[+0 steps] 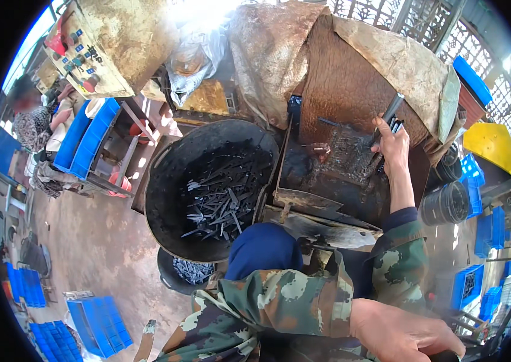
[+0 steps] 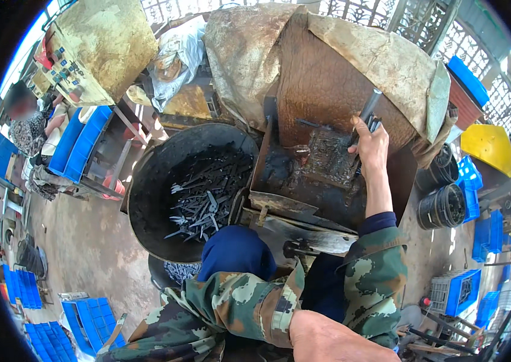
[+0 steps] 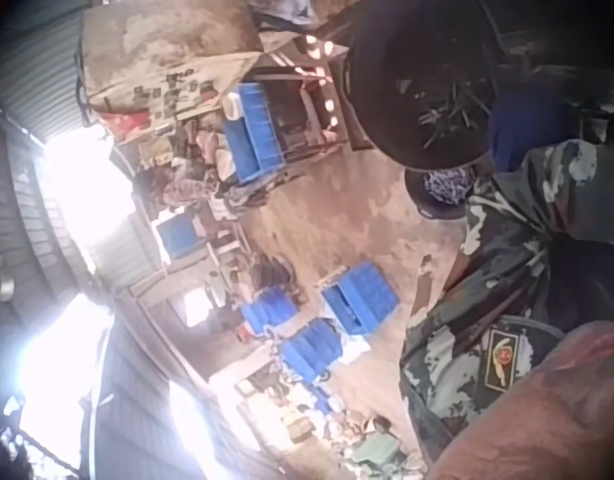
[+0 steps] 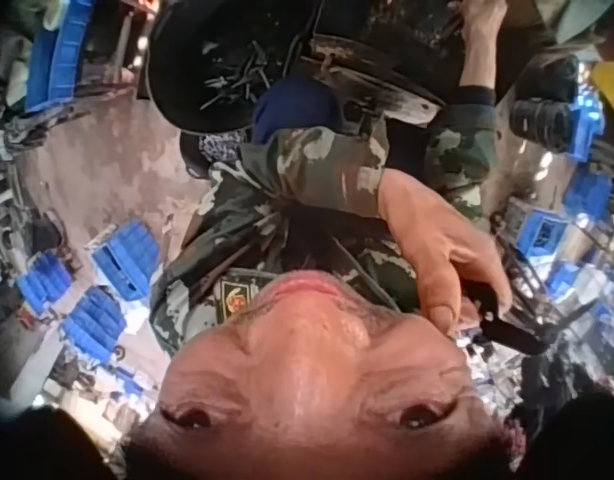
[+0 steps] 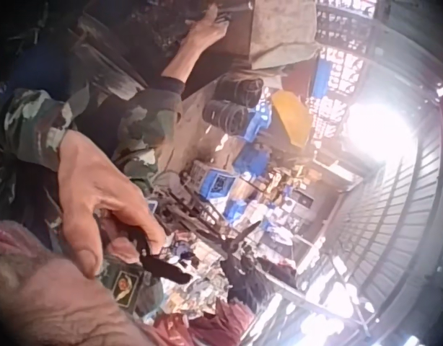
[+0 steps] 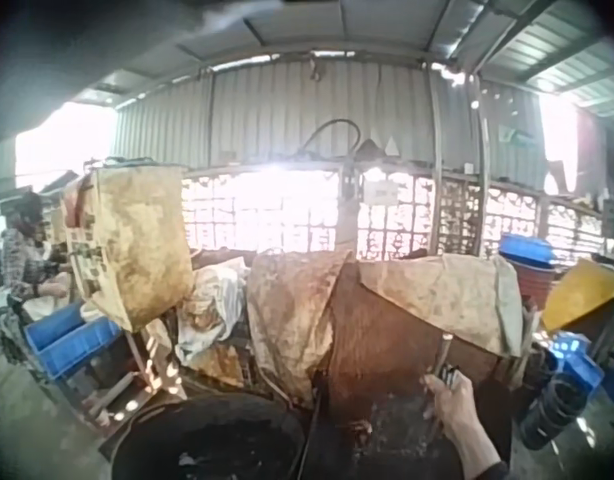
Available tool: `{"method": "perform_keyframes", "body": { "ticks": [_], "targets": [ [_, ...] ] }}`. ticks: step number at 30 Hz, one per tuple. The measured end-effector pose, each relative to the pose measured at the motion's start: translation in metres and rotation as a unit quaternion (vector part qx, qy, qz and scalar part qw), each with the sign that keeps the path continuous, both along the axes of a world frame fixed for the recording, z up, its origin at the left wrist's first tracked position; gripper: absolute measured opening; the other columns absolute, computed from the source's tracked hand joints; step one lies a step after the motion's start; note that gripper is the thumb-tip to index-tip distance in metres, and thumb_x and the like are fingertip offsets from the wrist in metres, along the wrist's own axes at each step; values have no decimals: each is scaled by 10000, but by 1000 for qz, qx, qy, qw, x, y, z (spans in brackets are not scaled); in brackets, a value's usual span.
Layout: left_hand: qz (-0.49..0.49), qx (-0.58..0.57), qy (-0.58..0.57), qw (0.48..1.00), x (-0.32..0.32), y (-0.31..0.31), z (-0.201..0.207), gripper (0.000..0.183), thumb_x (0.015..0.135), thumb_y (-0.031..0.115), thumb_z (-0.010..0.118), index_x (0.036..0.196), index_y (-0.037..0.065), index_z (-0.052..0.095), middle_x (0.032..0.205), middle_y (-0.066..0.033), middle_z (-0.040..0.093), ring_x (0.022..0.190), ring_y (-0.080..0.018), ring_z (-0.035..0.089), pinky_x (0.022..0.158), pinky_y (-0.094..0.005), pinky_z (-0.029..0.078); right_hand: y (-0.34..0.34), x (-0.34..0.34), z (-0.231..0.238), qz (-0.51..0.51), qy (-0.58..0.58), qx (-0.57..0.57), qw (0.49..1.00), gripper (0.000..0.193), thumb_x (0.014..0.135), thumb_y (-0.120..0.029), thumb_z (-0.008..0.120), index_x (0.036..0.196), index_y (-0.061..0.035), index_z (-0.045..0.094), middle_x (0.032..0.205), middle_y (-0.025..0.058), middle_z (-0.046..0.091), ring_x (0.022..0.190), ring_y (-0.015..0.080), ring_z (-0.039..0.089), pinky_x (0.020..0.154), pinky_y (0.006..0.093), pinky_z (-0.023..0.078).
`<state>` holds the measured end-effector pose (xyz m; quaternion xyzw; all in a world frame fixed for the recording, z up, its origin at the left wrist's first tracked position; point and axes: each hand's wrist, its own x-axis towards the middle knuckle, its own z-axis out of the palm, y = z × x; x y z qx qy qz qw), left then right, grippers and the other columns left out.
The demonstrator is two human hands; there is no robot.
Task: Inspecting and processing small metal components using measurement tools and industrial machinery.
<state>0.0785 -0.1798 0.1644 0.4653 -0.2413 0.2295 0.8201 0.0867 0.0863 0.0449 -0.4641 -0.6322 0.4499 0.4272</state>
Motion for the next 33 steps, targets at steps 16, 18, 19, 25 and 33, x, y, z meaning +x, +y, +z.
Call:
{"method": "perform_keyframes", "body": {
  "ticks": [16,18,19,25,33],
  "targets": [
    [-34,-83,-41,995,9,-8,-7,718,839,237,813,1374,-79,454,1102,-80,607,988,-143,520,822,-280,473,5,-2,-8,-4,-29,32,999,384,935,-263,682,1198,10,621,978,75,711,531,62,493,446,249,498],
    [-43,-95,-39,994,9,-8,-9,735,831,244,820,1377,-80,449,1116,-81,601,1001,-143,515,837,-282,469,5,-3,-7,-7,-36,37,999,386,934,-265,681,1198,10,622,977,76,713,536,64,502,444,246,497],
    [3,-66,-56,996,8,-7,-10,752,821,255,829,1375,-83,449,1137,-90,595,1021,-148,511,861,-288,463,5,-3,-7,-8,-35,35,999,391,933,-269,682,1200,11,622,979,80,715,542,65,509,444,246,498],
    [107,57,-82,989,9,0,-7,757,805,266,842,1346,-97,456,1142,-96,574,1027,-147,490,879,-296,446,4,0,-4,-11,-42,43,998,402,931,-281,684,1201,11,622,986,87,719,554,66,519,446,247,501],
    [122,45,15,991,0,-5,-7,390,832,6,766,1120,-65,513,744,14,370,662,-97,368,583,-268,392,2,1,-5,-1,-29,29,999,372,930,-268,683,1182,0,629,1002,87,713,596,73,543,453,250,506]
  ]
}}
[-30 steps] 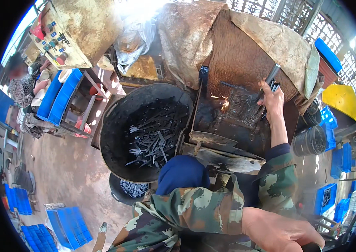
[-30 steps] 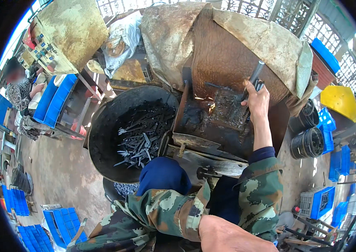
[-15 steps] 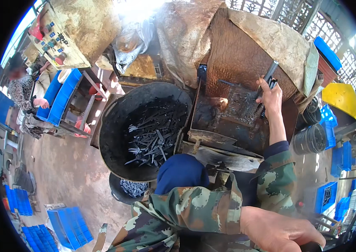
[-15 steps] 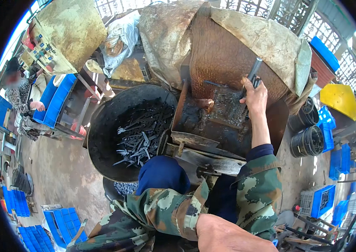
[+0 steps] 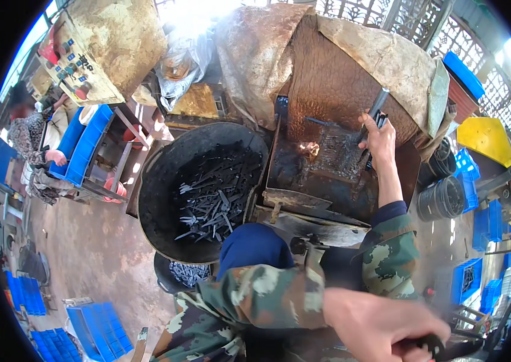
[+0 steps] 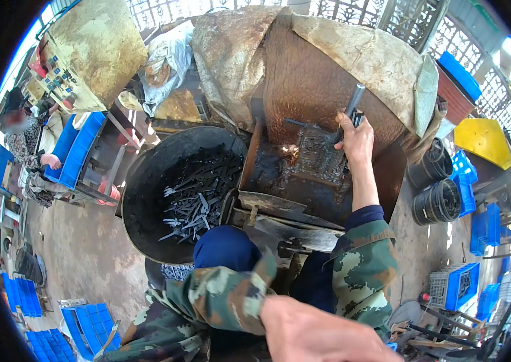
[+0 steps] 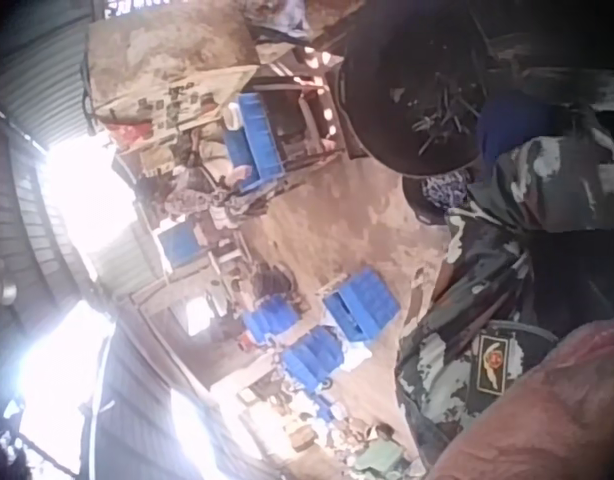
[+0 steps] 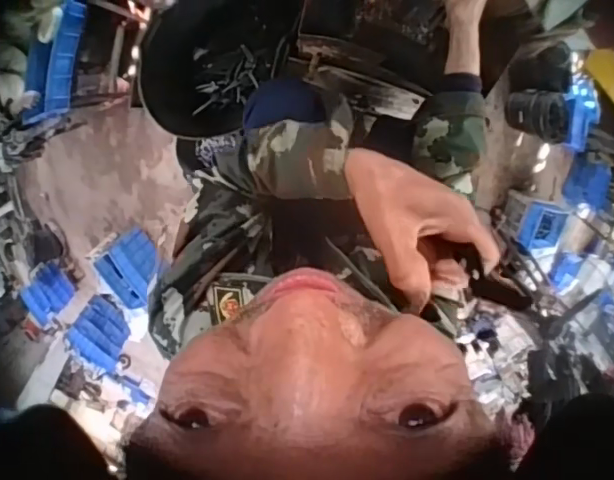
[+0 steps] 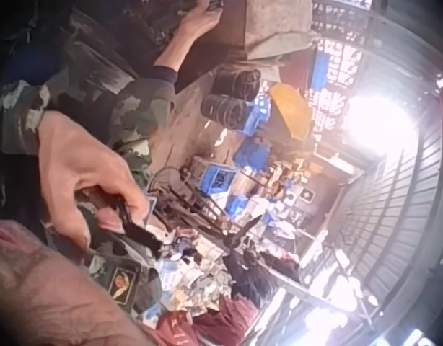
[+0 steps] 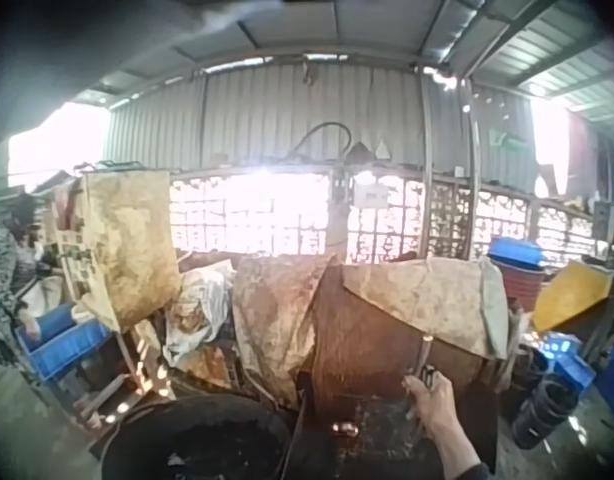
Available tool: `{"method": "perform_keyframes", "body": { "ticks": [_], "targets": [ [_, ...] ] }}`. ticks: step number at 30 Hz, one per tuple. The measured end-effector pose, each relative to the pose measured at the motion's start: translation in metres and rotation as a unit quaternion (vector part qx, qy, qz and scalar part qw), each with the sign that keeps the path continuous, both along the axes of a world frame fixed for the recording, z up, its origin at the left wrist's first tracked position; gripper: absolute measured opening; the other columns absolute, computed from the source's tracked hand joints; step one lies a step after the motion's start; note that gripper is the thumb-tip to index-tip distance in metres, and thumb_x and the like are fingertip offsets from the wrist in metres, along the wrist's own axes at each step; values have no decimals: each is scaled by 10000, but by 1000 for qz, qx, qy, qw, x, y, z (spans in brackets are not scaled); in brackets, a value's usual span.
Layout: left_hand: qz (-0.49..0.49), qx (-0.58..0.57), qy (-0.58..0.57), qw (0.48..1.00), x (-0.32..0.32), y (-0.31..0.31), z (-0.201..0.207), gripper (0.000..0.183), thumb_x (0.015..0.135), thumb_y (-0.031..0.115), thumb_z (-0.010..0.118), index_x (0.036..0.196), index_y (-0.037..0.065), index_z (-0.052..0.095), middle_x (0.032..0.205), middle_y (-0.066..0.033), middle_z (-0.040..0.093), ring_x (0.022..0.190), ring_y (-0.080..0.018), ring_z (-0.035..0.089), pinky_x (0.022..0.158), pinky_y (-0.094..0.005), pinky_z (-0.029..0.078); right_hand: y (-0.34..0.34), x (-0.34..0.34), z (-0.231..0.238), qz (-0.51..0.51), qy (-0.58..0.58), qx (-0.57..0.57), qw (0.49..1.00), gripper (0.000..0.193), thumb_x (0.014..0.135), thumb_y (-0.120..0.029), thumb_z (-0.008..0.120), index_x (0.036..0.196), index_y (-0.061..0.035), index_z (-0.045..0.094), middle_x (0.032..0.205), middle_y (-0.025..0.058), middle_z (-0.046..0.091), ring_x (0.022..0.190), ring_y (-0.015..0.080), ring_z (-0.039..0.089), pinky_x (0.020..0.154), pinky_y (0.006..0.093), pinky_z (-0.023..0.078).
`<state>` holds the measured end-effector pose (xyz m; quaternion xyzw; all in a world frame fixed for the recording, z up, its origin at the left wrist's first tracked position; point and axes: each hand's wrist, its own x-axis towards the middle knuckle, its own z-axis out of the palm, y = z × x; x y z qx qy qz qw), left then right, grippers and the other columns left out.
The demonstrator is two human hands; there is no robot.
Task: Inspecting and processing small metal components using measurement tools and industrial machinery.
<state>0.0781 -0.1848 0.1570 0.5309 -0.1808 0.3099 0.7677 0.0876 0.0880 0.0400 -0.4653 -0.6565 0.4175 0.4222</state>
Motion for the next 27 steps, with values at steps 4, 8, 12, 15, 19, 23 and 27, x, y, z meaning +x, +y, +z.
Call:
{"method": "perform_keyframes", "body": {
  "ticks": [4,8,12,15,19,23,27],
  "targets": [
    [336,36,150,929,-67,-1,-13,173,892,63,665,1000,-15,554,804,-32,506,728,-123,493,661,-270,423,1,-3,0,-7,22,22,999,342,911,-278,703,1110,-3,666,906,84,690,614,143,635,445,270,525],
    [631,-94,367,677,-152,-12,-55,83,884,35,640,880,-47,629,855,-74,602,809,-131,587,751,-279,476,3,-3,-7,-7,11,20,1000,338,913,-278,688,1085,11,659,896,99,695,566,166,639,479,294,528],
    [742,44,516,426,-236,-23,-153,123,873,93,661,908,-25,665,798,-111,592,727,-233,601,677,-321,473,11,7,-8,-7,8,28,1000,360,910,-276,686,1101,26,635,906,119,702,555,181,662,485,315,531],
    [764,24,563,315,-278,-52,-234,125,835,95,692,902,-8,671,821,-125,609,746,-273,614,681,-340,482,7,1,-5,9,17,11,1000,535,889,-272,705,1282,59,553,1053,208,667,741,244,716,530,359,612],
    [701,141,657,237,-326,-90,-315,384,660,38,779,1013,45,627,990,-172,578,999,-383,559,885,-439,465,-2,-11,2,-13,41,13,999,506,883,-232,706,1284,42,565,799,147,680,529,191,654,478,339,540],
    [696,164,640,281,-337,-83,-350,513,661,-94,706,1118,83,553,1073,-171,507,1063,-384,506,937,-445,428,20,-2,-20,-25,8,76,997,519,861,-220,705,1268,62,551,808,155,675,526,188,644,484,339,549],
    [685,131,672,251,-353,-88,-347,557,700,-104,667,1221,40,531,1149,-189,472,1117,-391,492,992,-448,415,10,-22,-22,-57,45,87,993,427,816,-181,734,1172,21,613,823,220,693,645,326,702,610,431,570]
  ]
}}
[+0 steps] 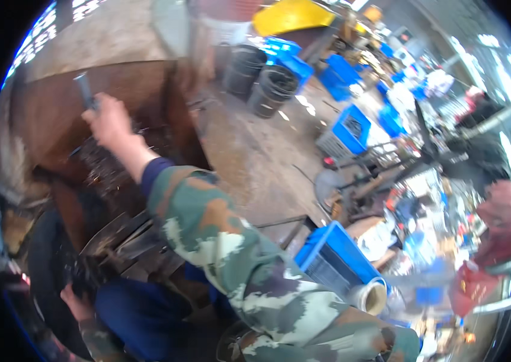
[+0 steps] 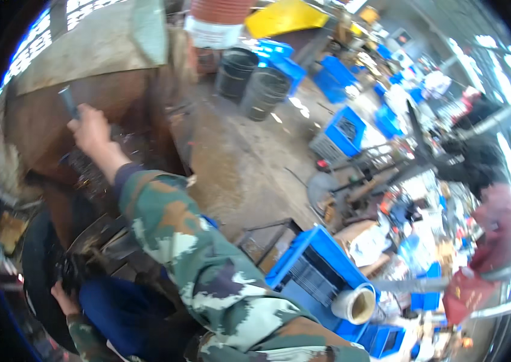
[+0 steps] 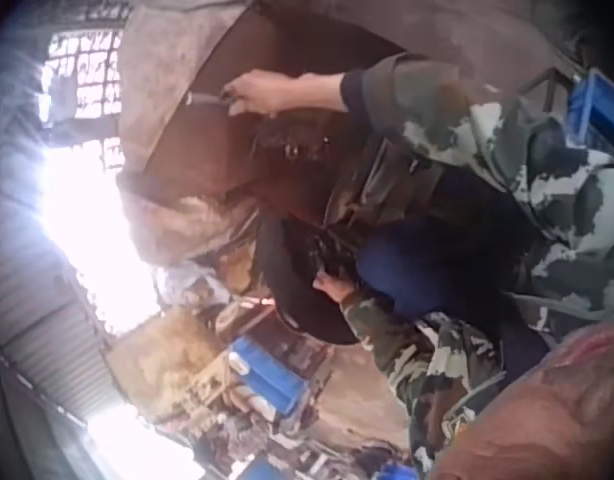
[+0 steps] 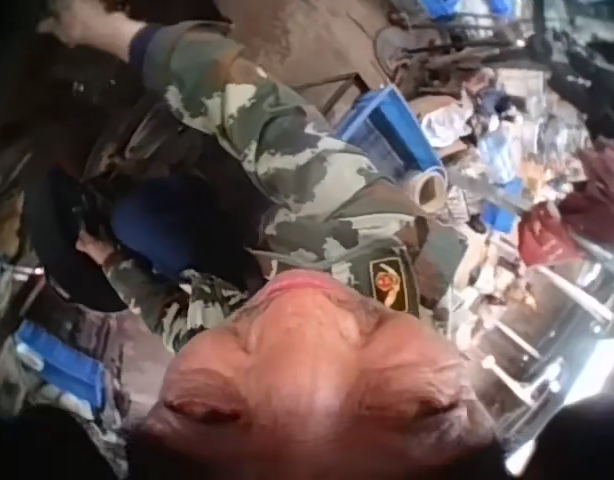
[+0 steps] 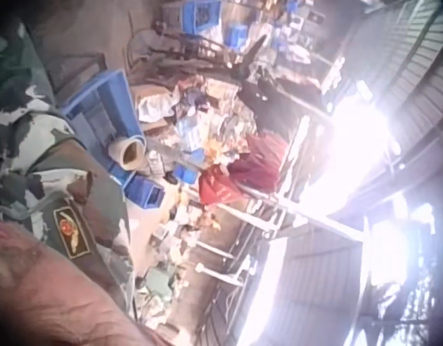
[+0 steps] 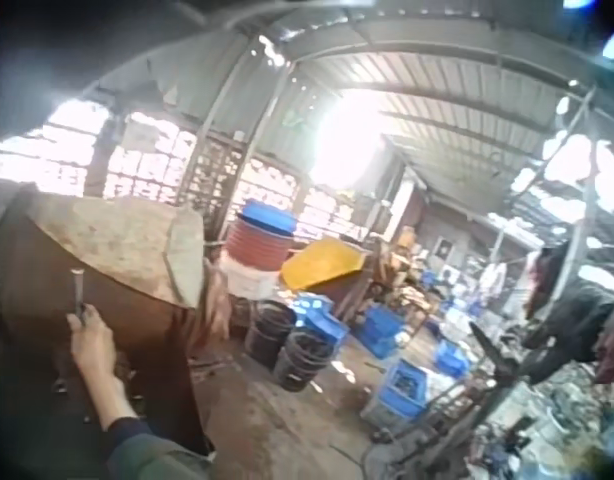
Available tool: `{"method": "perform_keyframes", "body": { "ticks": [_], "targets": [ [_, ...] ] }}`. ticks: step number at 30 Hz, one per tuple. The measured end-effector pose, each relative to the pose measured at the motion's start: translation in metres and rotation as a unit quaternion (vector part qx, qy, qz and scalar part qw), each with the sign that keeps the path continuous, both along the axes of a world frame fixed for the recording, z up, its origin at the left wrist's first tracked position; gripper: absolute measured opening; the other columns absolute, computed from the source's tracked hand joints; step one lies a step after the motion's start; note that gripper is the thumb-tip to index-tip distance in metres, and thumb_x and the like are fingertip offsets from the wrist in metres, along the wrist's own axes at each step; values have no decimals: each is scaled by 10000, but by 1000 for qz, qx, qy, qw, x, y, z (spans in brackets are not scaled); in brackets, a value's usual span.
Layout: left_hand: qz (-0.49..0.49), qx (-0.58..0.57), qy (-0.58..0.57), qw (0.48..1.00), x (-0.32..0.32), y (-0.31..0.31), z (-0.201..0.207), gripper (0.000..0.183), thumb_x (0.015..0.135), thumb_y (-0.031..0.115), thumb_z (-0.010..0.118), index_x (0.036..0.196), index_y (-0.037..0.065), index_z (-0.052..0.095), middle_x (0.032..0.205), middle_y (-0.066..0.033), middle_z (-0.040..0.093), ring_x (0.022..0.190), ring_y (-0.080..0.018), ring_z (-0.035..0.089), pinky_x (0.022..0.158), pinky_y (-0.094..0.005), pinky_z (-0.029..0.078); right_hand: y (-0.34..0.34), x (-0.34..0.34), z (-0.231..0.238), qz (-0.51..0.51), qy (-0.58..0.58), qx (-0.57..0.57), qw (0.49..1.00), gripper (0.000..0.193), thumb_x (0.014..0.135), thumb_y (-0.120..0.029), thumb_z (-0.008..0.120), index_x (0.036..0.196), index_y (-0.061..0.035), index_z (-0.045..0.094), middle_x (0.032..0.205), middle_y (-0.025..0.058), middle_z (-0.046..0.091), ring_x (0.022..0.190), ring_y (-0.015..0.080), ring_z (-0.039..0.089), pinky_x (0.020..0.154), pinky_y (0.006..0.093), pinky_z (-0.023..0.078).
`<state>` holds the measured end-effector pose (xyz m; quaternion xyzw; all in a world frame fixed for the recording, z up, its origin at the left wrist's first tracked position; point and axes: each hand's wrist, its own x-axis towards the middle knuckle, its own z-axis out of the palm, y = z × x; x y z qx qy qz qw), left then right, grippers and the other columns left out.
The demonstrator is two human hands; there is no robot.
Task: Inspecting and processing small metal components using measurement tools and industrial machinery.
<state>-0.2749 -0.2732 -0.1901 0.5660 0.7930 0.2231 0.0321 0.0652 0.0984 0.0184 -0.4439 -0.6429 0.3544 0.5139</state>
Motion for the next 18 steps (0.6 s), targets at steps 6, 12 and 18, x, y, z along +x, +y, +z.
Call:
{"method": "perform_keyframes", "body": {
  "ticks": [6,12,18],
  "targets": [
    [57,-25,-225,972,-8,28,-45,260,802,11,603,1057,38,564,1015,-160,469,1045,-327,533,896,-409,463,-1,19,-5,-80,-16,24,996,367,819,-126,719,1142,17,618,919,274,678,947,451,647,810,495,527],
    [-28,-149,119,981,-96,13,-95,482,974,262,578,1371,-1,504,1277,-175,596,1186,-292,562,992,-375,454,-2,22,-5,-46,-3,-22,999,322,826,-83,699,1123,12,619,893,268,674,937,453,646,797,509,510],
    [74,32,-130,988,-67,-17,-17,282,938,91,617,1161,-79,642,1083,-192,682,976,-266,643,798,-385,522,-7,-3,12,-37,12,-5,999,309,826,-61,685,1114,23,612,891,268,672,951,445,645,811,510,502]
  ]
}}
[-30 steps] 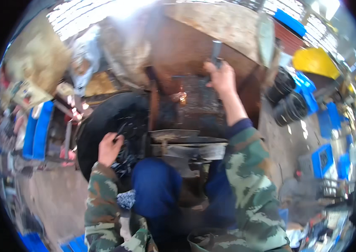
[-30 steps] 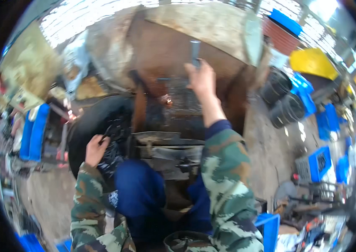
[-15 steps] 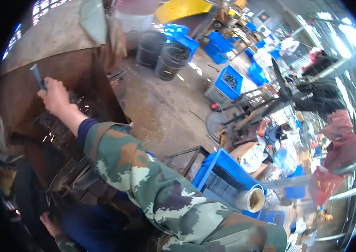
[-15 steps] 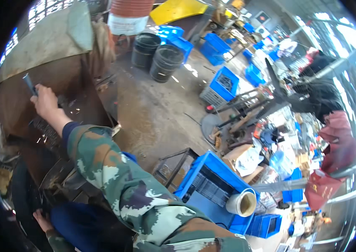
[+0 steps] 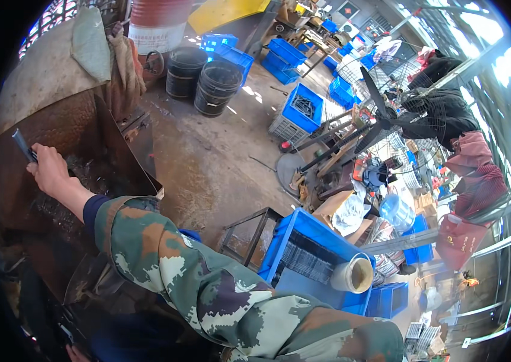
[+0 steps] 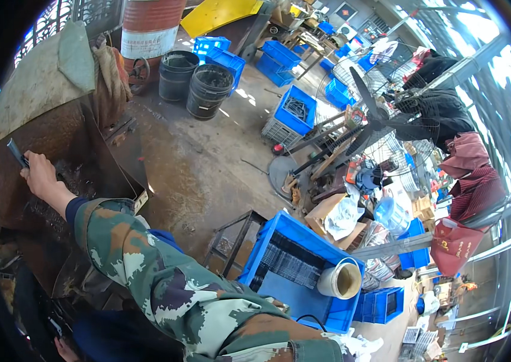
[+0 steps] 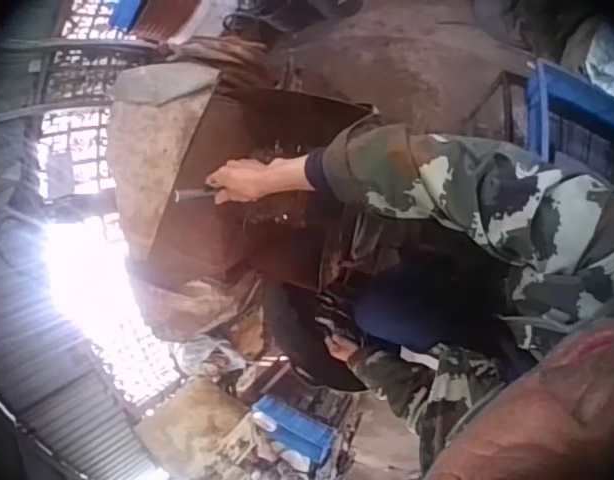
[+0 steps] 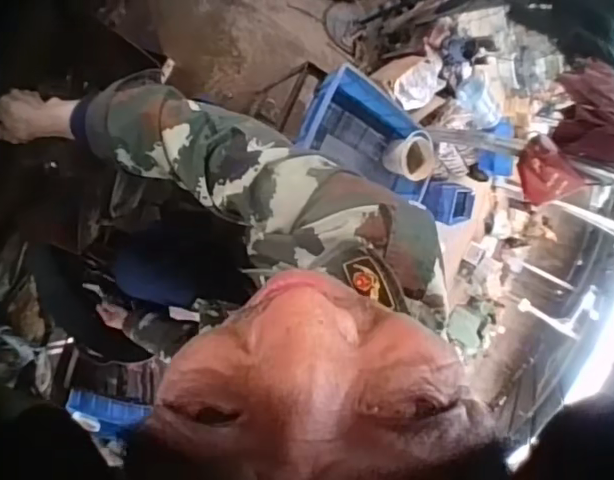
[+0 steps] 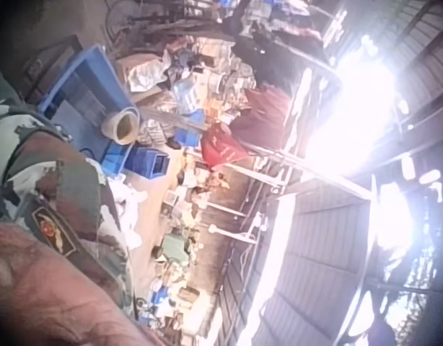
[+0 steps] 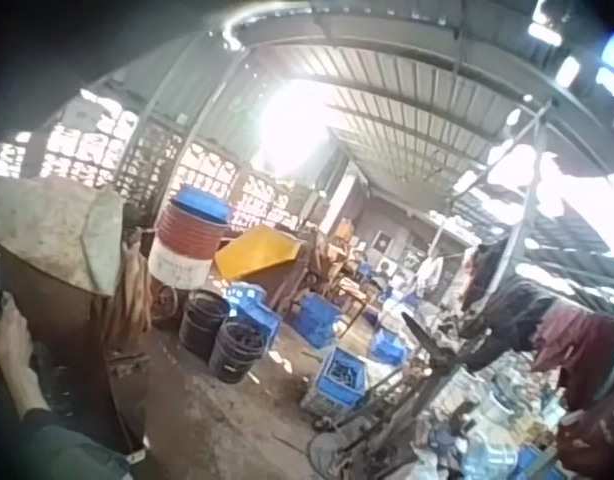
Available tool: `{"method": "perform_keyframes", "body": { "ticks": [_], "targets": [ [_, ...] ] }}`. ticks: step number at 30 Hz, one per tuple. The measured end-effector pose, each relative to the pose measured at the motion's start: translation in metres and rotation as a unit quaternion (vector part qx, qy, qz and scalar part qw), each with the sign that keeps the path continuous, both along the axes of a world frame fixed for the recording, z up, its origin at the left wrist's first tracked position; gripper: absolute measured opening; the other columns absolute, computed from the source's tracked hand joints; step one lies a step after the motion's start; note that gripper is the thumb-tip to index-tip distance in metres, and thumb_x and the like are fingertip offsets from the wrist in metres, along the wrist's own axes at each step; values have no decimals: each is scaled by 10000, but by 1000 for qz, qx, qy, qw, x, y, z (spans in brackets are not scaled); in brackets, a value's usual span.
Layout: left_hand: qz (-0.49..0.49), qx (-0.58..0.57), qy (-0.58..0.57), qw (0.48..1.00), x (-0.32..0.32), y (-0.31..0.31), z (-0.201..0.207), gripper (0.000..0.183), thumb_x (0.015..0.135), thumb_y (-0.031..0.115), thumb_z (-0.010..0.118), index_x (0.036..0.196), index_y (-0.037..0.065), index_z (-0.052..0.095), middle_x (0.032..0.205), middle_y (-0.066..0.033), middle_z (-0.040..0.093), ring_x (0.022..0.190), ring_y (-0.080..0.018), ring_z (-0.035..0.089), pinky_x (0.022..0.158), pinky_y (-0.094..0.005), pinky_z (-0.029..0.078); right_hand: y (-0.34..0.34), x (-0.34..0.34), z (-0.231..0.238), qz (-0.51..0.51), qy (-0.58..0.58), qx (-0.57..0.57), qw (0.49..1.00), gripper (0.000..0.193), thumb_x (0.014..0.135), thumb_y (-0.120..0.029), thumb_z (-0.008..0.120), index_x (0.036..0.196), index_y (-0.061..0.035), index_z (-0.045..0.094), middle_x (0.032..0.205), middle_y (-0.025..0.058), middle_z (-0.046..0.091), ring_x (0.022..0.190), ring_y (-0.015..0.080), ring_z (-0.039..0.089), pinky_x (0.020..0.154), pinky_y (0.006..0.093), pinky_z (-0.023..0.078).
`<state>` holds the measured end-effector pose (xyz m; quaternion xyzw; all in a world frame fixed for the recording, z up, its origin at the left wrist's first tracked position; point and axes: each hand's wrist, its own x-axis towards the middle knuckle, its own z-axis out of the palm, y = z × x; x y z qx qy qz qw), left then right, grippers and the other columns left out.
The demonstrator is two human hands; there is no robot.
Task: Inspecting and processing small metal components using measurement tools and industrial machinery.
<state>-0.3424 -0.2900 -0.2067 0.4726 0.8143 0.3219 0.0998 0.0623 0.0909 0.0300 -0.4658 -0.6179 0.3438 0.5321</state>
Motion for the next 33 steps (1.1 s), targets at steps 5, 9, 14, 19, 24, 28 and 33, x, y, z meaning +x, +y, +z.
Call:
{"method": "perform_keyframes", "body": {
  "ticks": [5,9,14,19,24,28,33],
  "targets": [
    [127,52,-216,967,69,27,65,372,979,232,518,1178,-59,637,1036,-227,682,890,-318,642,764,-409,528,0,18,-4,17,-3,-34,999,289,832,-53,678,1102,24,613,873,264,670,927,442,648,799,504,499],
    [118,128,-419,891,119,53,132,212,966,175,501,1104,18,536,814,-148,584,617,-232,532,540,-401,454,-2,16,-4,25,-1,-38,999,270,838,-49,672,1090,26,610,837,255,669,897,434,655,783,495,499],
    [-32,106,-538,836,102,96,154,264,989,221,533,1147,20,601,782,-81,566,584,-151,506,500,-306,411,-1,12,-4,3,0,-9,1000,272,835,-52,681,1086,24,610,841,261,667,907,438,653,780,499,496],
    [-58,56,-511,856,174,160,228,210,988,231,548,1063,48,621,689,15,430,533,-66,425,487,-209,357,-2,5,0,4,20,-1,1000,277,832,-54,689,1087,19,614,876,269,667,934,449,644,789,508,493],
    [-51,175,-455,871,269,227,254,233,1009,305,554,989,91,644,610,71,401,442,-19,288,393,-208,201,0,17,-6,-6,4,-7,1000,265,826,-63,697,1063,19,612,881,268,668,942,460,636,789,516,492],
    [-85,152,-505,846,278,266,275,231,1015,308,543,942,106,629,611,69,419,443,-20,292,407,-204,199,-1,12,-2,1,12,-2,1000,265,822,-66,702,1055,19,610,894,271,668,953,463,632,798,519,493],
    [-87,179,-578,791,317,280,258,263,1005,346,546,892,114,601,604,67,408,450,-15,292,421,-204,195,1,20,-14,-11,-1,-4,1000,315,820,-75,710,1108,13,616,965,289,660,987,463,627,829,522,495]
  ]
}}
